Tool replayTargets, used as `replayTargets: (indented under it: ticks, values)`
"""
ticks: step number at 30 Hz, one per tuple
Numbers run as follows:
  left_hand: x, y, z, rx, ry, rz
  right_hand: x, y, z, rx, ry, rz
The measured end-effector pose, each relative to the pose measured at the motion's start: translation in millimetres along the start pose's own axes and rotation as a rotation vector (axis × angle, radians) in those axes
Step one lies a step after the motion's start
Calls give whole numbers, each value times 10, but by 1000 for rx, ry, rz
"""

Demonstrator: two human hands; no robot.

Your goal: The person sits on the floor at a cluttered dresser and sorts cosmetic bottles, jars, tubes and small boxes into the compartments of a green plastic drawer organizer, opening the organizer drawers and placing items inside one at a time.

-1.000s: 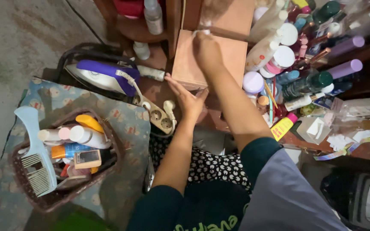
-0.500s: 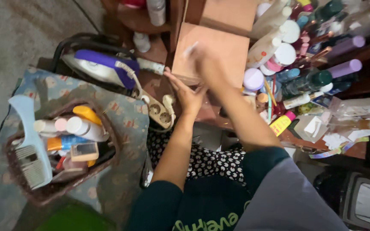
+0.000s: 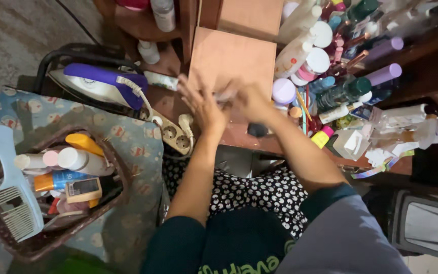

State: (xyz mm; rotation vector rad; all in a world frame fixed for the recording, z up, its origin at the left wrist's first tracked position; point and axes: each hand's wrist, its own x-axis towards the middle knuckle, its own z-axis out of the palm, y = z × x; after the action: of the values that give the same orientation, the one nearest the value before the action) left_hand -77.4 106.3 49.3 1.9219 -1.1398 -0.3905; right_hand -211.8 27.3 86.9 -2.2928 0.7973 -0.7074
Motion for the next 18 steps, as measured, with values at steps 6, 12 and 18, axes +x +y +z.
replayTargets:
  ticks: [6, 12, 18]
  values:
    - [127, 104, 0, 295, -219, 166, 498, 439, -144, -443, 336, 115]
    - [163, 104, -43, 339, -314, 129, -246, 200, -178, -142, -79, 2]
    - [136, 162, -80, 348, -253, 211, 541, 506, -442, -503, 83, -91]
